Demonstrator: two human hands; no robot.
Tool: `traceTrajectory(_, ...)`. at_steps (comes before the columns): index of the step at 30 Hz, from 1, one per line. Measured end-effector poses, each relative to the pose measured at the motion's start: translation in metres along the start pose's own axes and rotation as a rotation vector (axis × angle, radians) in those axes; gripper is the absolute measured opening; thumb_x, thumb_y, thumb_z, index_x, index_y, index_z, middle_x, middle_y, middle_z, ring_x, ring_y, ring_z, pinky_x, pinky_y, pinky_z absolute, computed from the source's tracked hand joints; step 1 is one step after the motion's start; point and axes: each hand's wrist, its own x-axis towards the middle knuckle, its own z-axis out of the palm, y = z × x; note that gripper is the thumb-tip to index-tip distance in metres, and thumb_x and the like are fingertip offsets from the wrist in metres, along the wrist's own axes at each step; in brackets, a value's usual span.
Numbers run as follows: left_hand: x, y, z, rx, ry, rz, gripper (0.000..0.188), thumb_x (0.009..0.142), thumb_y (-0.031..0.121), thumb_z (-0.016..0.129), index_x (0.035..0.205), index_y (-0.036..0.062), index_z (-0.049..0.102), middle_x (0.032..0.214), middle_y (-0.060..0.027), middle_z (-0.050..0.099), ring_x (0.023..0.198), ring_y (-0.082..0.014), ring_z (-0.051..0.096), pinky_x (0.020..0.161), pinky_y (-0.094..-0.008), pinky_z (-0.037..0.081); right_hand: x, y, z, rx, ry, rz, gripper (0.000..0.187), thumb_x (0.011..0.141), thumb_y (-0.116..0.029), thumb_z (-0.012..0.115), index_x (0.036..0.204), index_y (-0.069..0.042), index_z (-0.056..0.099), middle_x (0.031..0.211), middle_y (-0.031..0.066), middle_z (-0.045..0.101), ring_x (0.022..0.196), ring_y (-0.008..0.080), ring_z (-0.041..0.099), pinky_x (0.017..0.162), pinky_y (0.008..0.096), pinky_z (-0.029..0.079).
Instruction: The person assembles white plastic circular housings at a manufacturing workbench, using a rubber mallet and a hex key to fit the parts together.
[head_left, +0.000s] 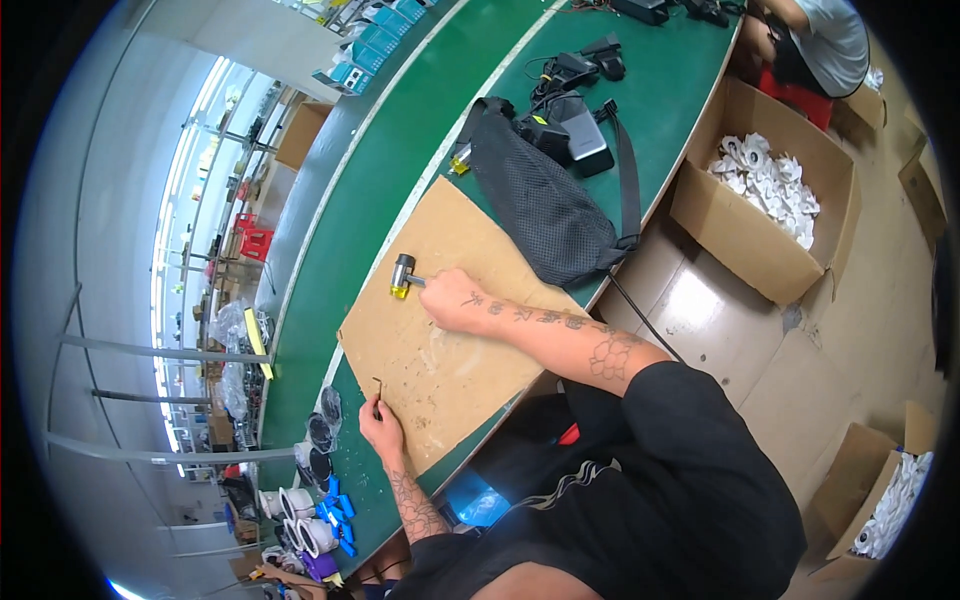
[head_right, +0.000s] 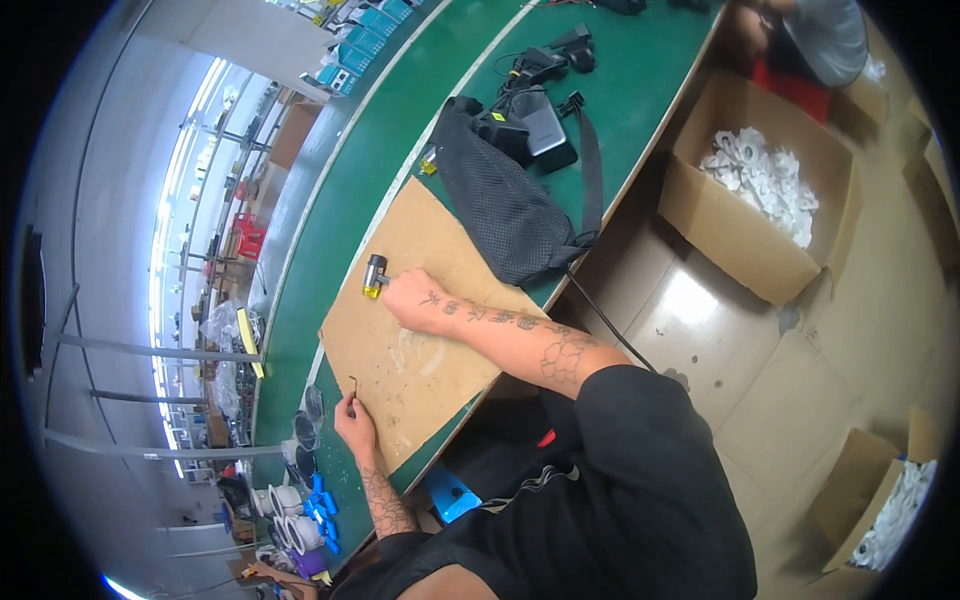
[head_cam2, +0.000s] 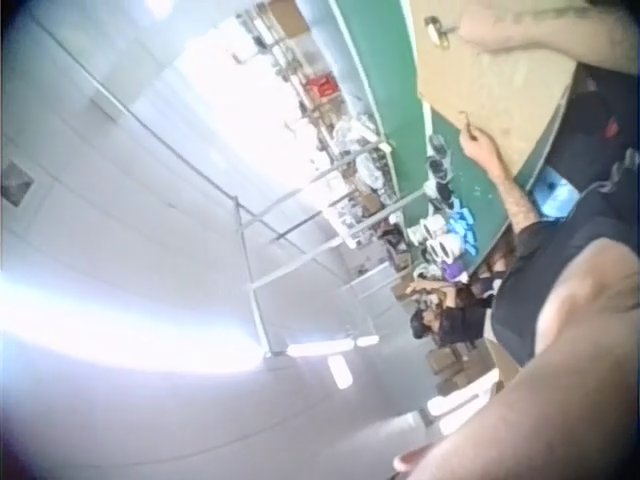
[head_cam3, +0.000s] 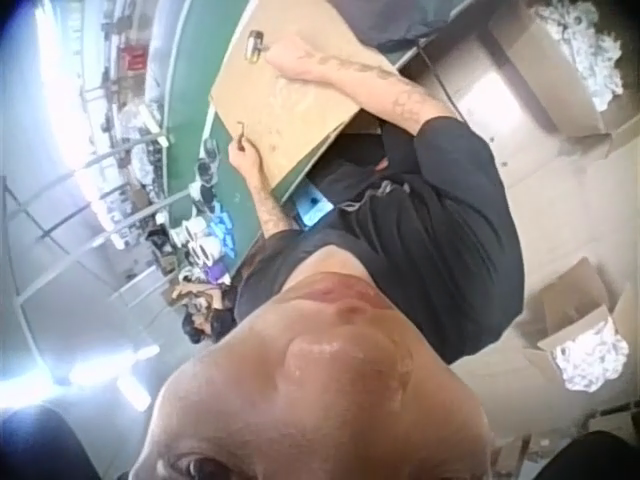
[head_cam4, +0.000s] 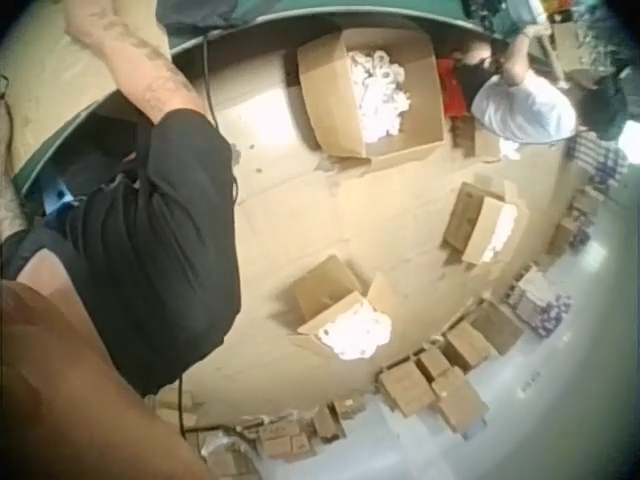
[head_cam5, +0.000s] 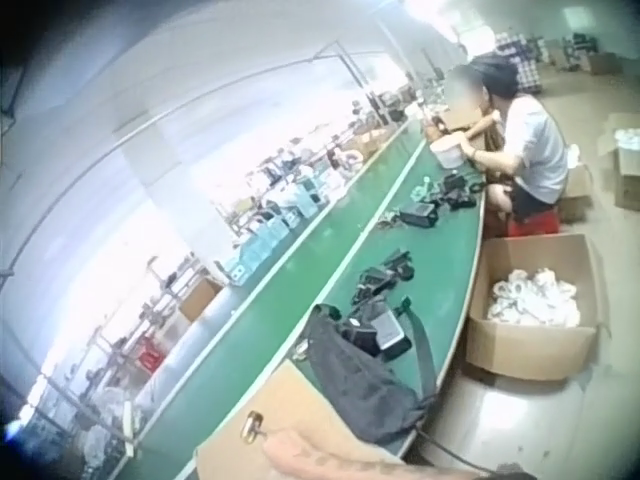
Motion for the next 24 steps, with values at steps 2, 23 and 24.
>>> traceTrajectory(2, -0.002, -0.002, 0.005, 0.013, 0.017, 0.012, 0.021, 0.089, 0.005, 0.059, 0.107, -0.0022, 0.067, 0.105, -0.0173, 0.067, 0.094, -0.0306, 0.064, 0.081, -0.0371, 0.051, -0.001, 0.000, -0.002, 0.025, 0.000, 0.002, 0.014, 0.076, -0.011, 0.063, 0.076, 0.001, 0.070, 0.080, 0.0195, 0.068, 0.078, 0.0337, 0.068, 0.069, 0.0434, 0.054)
traceTrajectory(23, -0.005, -0.005, 0.015, 0.126, 0.101, 0.050, 0.029, 0.089, 0.006, 0.053, 0.112, -0.0064, 0.066, 0.106, -0.0198, 0.069, 0.096, -0.0299, 0.067, 0.085, -0.0366, 0.052, -0.007, -0.003, -0.002, -0.018, 0.036, -0.026, 0.009, 0.073, -0.012, 0.068, 0.079, -0.008, 0.073, 0.079, 0.0079, 0.071, 0.080, 0.0232, 0.069, 0.066, 0.0367, 0.051)
traceTrajectory(24, -0.005, -0.004, 0.016, 0.136, 0.100, 0.056, 0.029, 0.089, 0.006, 0.053, 0.112, -0.0064, 0.066, 0.106, -0.0199, 0.069, 0.096, -0.0300, 0.067, 0.085, -0.0366, 0.052, -0.008, -0.002, -0.006, 0.025, 0.028, -0.029, 0.010, 0.073, -0.009, 0.067, 0.080, -0.004, 0.072, 0.079, 0.0114, 0.070, 0.079, 0.0259, 0.069, 0.065, 0.0380, 0.052)
